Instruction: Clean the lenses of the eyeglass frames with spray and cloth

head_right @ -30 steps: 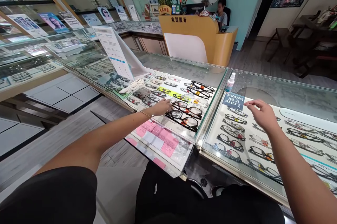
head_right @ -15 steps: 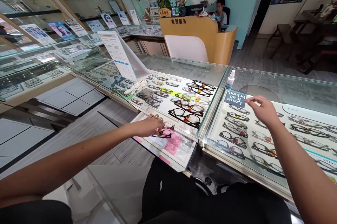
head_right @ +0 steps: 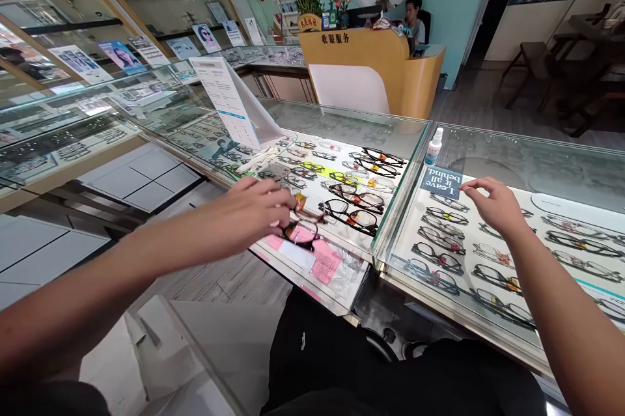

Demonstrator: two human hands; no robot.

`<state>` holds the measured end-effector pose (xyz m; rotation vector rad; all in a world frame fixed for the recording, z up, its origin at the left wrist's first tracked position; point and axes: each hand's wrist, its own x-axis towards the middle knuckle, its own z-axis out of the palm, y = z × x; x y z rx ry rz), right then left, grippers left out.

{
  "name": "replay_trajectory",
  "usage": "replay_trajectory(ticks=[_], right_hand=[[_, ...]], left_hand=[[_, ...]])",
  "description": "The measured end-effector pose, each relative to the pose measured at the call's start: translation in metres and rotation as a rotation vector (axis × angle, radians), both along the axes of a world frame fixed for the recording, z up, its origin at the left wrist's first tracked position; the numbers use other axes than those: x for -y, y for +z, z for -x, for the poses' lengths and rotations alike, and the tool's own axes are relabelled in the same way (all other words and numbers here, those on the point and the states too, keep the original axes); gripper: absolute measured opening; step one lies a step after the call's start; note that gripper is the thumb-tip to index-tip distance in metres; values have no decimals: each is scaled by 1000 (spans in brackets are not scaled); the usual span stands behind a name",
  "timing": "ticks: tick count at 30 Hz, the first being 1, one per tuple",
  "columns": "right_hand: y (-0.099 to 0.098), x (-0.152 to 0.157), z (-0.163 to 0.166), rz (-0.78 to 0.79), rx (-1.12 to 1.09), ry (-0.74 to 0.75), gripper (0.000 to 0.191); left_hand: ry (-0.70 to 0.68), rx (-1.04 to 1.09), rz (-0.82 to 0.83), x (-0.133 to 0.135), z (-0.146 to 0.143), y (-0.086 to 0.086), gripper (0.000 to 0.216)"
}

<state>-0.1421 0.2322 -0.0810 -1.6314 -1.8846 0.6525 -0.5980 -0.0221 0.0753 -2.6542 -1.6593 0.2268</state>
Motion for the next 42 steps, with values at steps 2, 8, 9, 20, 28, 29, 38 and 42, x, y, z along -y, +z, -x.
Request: replay_trajectory(ticks=[2,8,9,20,28,29,38,42], right_hand=[[-1,-1,-1,-7,-1,5,29],[-5,-5,-4,-12,-23,25,29],[-6,-6,-4,-13,-26,27,29],[-4,-7,-2,19,-27,18,28],[-3,-5,-1,20,-37,18,29],[-3,-5,-1,21,-35,18,29],[-3,-6,-2,-1,-34,42,31],[-2,-7,-2,-1,-40,49,32]], left_hand=[[28,-26,-46,-25,16,0,20],[54,-157,-58,-86,55,-37,11],[58,-169,-63,-91,58,-43,11],[72,-140,-24,-106,66,-61,7],[81,-92,-27,-104,61,-49,16],[86,-71,-38,-106,61,-48,19],[177,119,-17,-128,73,-63,30],[186,125,5,-132,75,-69,30]])
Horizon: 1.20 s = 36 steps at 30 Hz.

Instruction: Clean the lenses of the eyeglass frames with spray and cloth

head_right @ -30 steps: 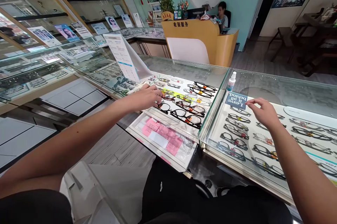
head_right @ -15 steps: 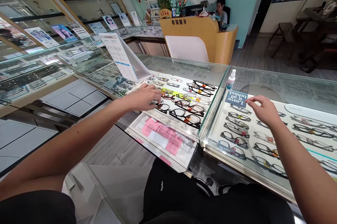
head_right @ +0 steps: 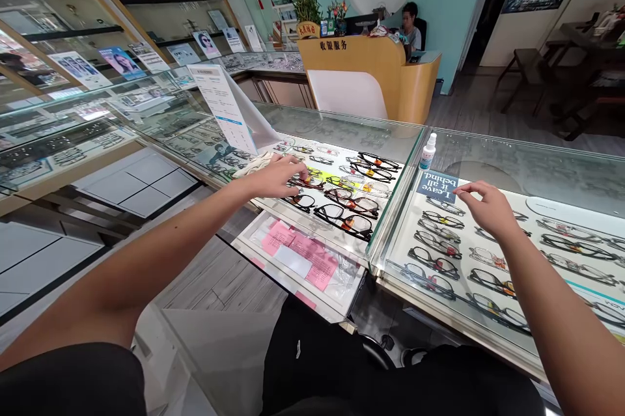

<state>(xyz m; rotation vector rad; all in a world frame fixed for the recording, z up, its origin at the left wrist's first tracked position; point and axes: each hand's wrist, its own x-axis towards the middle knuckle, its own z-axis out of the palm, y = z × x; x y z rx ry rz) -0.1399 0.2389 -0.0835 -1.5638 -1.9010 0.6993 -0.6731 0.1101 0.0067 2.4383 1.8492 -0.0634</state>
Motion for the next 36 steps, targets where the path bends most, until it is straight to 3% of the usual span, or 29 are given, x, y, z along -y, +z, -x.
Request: replay_trajectory(ticks=[9,18,22,25,27,29,32,34,36], right_hand=[[2,3,2,28,16,-26,31],[3,5,2,54,25,-45,27],[5,7,2,45,24,-56,26],[7,9,3,60,21,-70,24],[8,9,4,57,27,-72,23],[7,9,4,45,33,-71,22],[8,9,5,36,25,-70,22],[9,10,6,41,13,-71,22],[10,12,6,60,6,-81,21]], left_hand=[[-94,-88,-75,5,-2,-4,24],[-100,-146,-81,13,-5,-3,20],[-78,-126,-160,26,-21,9,24],[-47,-38,-245,54,-52,29,21],[-53,24,-93,78,-77,40,20],[-113,80,192,100,-98,44,19],[-198,111,534,118,-119,22,18],[-216,100,622,115,-123,-11,19],[-219,73,610,101,-120,-52,16]])
